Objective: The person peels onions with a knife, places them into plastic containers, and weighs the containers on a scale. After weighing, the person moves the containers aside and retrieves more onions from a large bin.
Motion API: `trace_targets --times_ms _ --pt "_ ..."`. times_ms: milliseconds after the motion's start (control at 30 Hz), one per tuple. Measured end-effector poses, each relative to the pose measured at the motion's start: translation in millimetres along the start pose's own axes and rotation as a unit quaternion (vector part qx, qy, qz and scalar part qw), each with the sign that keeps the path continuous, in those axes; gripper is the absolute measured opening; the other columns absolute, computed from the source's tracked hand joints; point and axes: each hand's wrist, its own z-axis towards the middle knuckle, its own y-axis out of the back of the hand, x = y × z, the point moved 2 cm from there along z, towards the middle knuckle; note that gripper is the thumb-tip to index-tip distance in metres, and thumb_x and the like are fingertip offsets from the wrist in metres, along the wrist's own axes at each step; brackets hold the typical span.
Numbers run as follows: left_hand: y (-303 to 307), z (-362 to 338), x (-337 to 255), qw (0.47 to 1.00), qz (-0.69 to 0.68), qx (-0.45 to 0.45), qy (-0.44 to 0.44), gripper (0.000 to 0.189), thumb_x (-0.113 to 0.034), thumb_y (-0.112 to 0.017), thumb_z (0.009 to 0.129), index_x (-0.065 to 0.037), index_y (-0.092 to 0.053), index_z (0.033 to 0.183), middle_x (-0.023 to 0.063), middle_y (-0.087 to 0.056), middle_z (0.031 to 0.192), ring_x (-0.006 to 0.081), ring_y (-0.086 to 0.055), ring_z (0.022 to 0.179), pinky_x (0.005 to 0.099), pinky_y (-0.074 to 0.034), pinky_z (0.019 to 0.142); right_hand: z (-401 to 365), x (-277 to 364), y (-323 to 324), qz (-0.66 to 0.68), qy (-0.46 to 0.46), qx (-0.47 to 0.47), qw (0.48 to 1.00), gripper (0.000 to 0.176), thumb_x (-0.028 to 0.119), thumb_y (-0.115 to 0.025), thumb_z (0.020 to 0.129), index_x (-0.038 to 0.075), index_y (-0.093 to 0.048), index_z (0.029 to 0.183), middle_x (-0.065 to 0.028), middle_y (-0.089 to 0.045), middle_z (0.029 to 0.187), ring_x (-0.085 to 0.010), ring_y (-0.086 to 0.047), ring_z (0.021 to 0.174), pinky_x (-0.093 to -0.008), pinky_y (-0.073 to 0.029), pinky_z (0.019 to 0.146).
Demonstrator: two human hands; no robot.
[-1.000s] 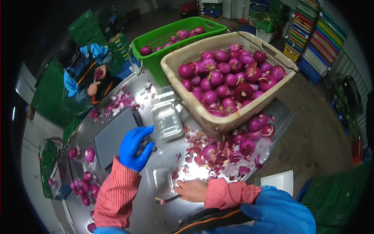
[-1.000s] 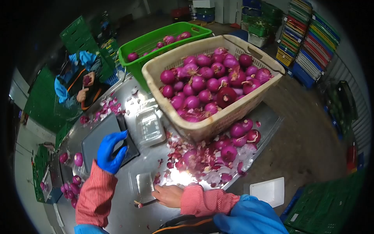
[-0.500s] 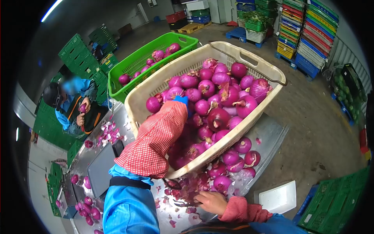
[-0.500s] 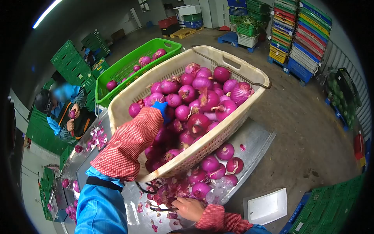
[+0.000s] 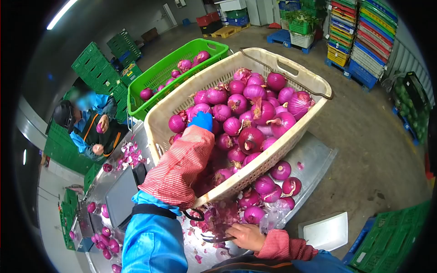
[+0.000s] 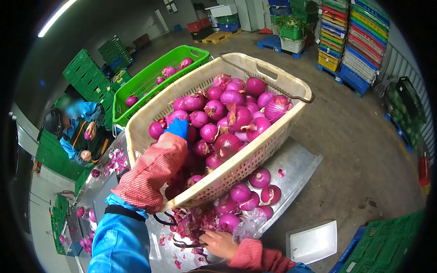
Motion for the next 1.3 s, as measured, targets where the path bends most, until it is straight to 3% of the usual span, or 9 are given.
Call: trace_targets --times_ms 67,200,367,667,900,1033,1133,1200,1300 --pt "74.6 -50.3 -11.3 0.997 -0.016 0.039 -0.059 0.067 -0.033 -0.079 0.071 -0.009 -0.054 0.129 0.0233 -0.059 0.126 0.0407 -0.059 0.115 0.0448 -0.051 0.096 1.1 6.9 8.2 0.021 -0.012 -0.04 0.999 0.02 0.017 -0.069 0.079 0.009 -0.064 0.097 -0.0075 -0.06 0.088 -0.028 -0.065 0.075 -0.0372 -0.055 0.066" --pt "105.5 -91.0 22.9 0.941 -0.337 0.028 -0.013 0.085 -0.027 -0.084 0.069 -0.004 -0.042 0.14 0.0191 -0.058 0.128 0.0312 -0.059 0.116 0.0415 -0.049 0.099 2.4 17.7 25.4 0.046 -0.048 -0.072 0.995 0.023 0.014 -0.072 0.08 0.006 -0.066 0.1 -0.009 -0.061 0.09 -0.0288 -0.065 0.076 -0.0381 -0.054 0.067" --pt "115.7 -210.8 63.1 0.632 -0.753 0.113 -0.143 0.082 -0.021 -0.08 0.077 -0.005 -0.036 0.144 0.0136 -0.052 0.135 0.0261 -0.056 0.12 0.043 -0.045 0.104 23.0 45.6 62.9 0.053 -0.081 -0.197 0.976 0.024 0.004 -0.065 0.083 0.004 -0.067 0.106 -0.014 -0.063 0.092 -0.0301 -0.066 0.078 -0.0384 -0.053 0.069" --pt "83.9 -396.8 85.8 0.66 -0.741 0.071 -0.107 0.093 -0.011 -0.084 0.068 -0.003 -0.033 0.145 0.0109 -0.048 0.138 0.0219 -0.049 0.127 0.0383 -0.039 0.107 76.6 138.4 61.1 -0.168 0.067 -0.178 0.967 0.03 0.002 -0.065 0.075 0.005 -0.063 0.106 -0.01 -0.059 0.087 -0.027 -0.063 0.078 -0.0372 -0.052 0.066" --pt "64.7 -452.6 113.0 0.673 -0.733 0.066 -0.081 0.091 -0.014 -0.083 0.069 -0.002 -0.033 0.144 0.0122 -0.047 0.14 0.023 -0.048 0.128 0.0385 -0.038 0.108 64.2 111.8 3.0 -0.15 -0.01 -0.119 0.981 0.031 0.002 -0.064 0.076 0.005 -0.062 0.106 -0.0104 -0.061 0.089 -0.0296 -0.065 0.083 -0.0399 -0.053 0.067" --pt "49.9 -461.5 125.2 0.749 -0.658 0.035 -0.069 0.093 -0.016 -0.083 0.07 -0.003 -0.032 0.146 0.0142 -0.043 0.146 0.0259 -0.046 0.132 0.0392 -0.037 0.11 53.1 131.4 -8.4 0.035 -0.013 -0.106 0.994 0.041 0.012 -0.068 0.082 0.006 -0.059 0.122 -0.0151 -0.064 0.109 -0.0312 -0.066 0.089 -0.0366 -0.054 0.076" --pt "51.1 -462.9 120.4 0.684 -0.722 0.097 0.037 0.103 -0.018 -0.086 0.068 -0.004 -0.026 0.151 0.0151 -0.042 0.146 0.0271 -0.045 0.133 0.0398 -0.037 0.11 57.6 137.8 -24.5 0.27 -0.064 -0.019 0.961 0.057 0.021 -0.067 0.091 0.007 -0.042 0.14 -0.0191 -0.06 0.12 -0.0297 -0.065 0.1 -0.0364 -0.053 0.084" --pt "49.3 -465.6 123.9 0.631 -0.764 0.128 0.043 0.109 -0.018 -0.087 0.066 -0.005 -0.022 0.153 0.0155 -0.04 0.148 0.0275 -0.044 0.134 0.04 -0.037 0.11 54.3 125.6 -42.4 0.429 -0.115 0.006 0.896 0.059 0.027 -0.062 0.095 0.005 -0.035 0.143 -0.0188 -0.06 0.112 -0.0253 -0.062 0.087 -0.035 -0.052 0.074" --pt "22.0 -473.0 116.4 0.757 -0.645 -0.024 -0.099 0.113 -0.018 -0.088 0.065 -0.005 -0.02 0.153 0.0154 -0.034 0.152 0.0278 -0.04 0.137 0.0402 -0.036 0.111 43.7 114.3 -60.1 0.654 -0.223 0.044 0.722 0.058 0.037 -0.055 0.099 0.003 -0.033 0.141 -0.0149 -0.06 0.091 -0.0164 -0.055 0.059 -0.0295 -0.047 0.051"
